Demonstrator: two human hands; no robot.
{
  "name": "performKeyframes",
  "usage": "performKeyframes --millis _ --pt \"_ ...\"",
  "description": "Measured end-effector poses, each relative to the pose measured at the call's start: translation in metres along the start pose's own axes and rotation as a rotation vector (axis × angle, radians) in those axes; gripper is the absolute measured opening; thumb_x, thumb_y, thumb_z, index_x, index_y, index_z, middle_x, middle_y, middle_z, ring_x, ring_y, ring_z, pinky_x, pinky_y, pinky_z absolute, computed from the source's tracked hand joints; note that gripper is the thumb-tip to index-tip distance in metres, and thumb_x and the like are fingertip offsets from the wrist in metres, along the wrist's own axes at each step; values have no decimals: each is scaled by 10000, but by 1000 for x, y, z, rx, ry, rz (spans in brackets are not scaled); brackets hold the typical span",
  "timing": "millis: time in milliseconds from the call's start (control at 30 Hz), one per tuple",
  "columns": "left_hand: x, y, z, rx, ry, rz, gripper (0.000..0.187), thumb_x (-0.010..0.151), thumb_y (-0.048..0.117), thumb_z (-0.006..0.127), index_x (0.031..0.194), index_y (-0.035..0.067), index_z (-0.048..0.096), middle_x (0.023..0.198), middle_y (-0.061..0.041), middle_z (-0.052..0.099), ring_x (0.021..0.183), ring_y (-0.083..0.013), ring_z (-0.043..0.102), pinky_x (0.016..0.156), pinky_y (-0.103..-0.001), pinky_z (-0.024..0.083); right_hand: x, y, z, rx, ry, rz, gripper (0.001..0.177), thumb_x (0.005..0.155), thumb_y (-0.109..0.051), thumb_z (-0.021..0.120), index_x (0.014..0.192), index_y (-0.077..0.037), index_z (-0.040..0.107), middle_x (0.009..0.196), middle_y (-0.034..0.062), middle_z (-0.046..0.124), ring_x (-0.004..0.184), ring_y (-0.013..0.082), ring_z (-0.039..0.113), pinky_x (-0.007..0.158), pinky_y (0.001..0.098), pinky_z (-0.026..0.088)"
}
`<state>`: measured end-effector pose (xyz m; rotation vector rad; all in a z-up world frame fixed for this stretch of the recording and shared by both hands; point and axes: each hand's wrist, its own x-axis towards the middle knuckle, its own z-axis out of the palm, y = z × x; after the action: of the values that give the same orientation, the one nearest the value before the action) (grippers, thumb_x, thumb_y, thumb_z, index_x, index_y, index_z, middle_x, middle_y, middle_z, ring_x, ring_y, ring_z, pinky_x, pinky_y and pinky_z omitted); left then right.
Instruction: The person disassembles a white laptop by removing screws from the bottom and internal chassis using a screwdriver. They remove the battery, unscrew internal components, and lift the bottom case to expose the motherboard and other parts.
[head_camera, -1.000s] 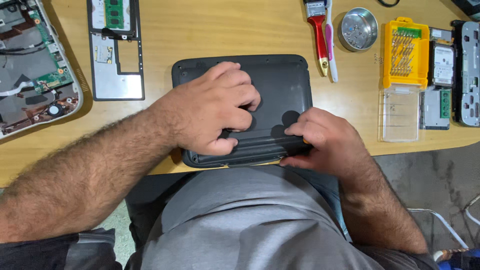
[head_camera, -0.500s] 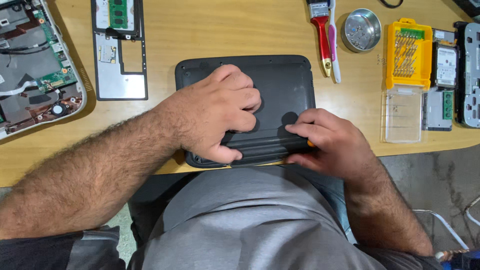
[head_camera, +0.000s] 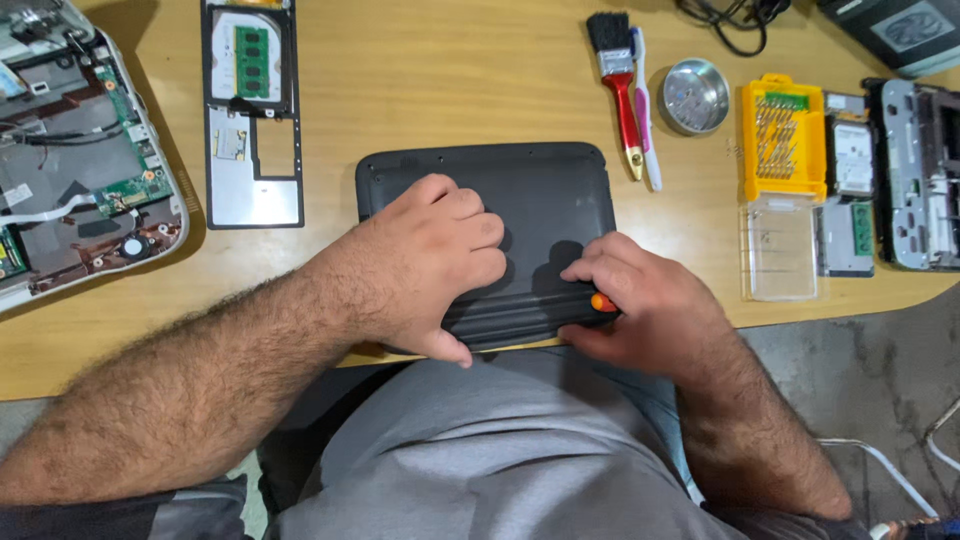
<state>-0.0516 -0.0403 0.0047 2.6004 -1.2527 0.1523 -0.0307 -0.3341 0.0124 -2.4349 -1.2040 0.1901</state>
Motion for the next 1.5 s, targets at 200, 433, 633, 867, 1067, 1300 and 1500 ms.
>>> performKeyframes --millis 200,433,633,867,1067,1300,1500 --pt "1 -9 10 -105 109 70 814 421 837 908 813 174 644 870 -9 494 874 -265 473 902 -459 355 4 10 0 45 -201 214 622 677 -380 922 1210 -199 657 1166 10 615 793 163 701 726 284 603" --pt "1 -10 14 -132 153 92 790 431 809 889 834 171 653 916 -19 495 937 -282 475 935 -484 341 6 6 -2 42 -212 218 581 700 -378 894 1200 -207 652 1168 5 597 809 153 686 728 282 600" --pt "2 -10 16 -128 175 113 729 452 802 868 767 179 658 913 -15 513 923 -277 478 907 -485 336 7 2 -4 19 -208 225 614 707 -400 895 1231 -196 650 1177 9 603 813 159 698 741 289 599" --pt "3 -8 14 -117 143 113 775 472 837 855 793 160 659 918 -33 491 921 -284 476 932 -494 332 19 -4 -10 -91 -373 378 590 666 -463 903 1136 -257 613 1177 -35 583 828 169 717 743 372 554" --pt "2 -7 15 -117 137 91 778 457 840 858 791 162 673 914 -25 494 926 -280 481 928 -487 333 34 -12 -14 -182 -439 429 556 615 -469 864 1064 -261 610 1137 -45 603 851 188 684 725 407 537" --pt "3 -7 15 -88 149 92 771 447 842 834 807 176 691 923 -34 512 930 -291 486 900 -494 336 45 -16 -19 -223 -473 353 519 571 -426 845 981 -224 600 1005 -19 634 822 229 657 677 426 514" --pt "0 -1 9 -95 25 37 778 436 813 873 856 173 739 987 -34 528 1002 -287 482 981 -492 314 38 -18 -24 -213 -471 373 523 643 -439 878 1043 -258 595 1099 -46 592 861 206 661 725 418 535"
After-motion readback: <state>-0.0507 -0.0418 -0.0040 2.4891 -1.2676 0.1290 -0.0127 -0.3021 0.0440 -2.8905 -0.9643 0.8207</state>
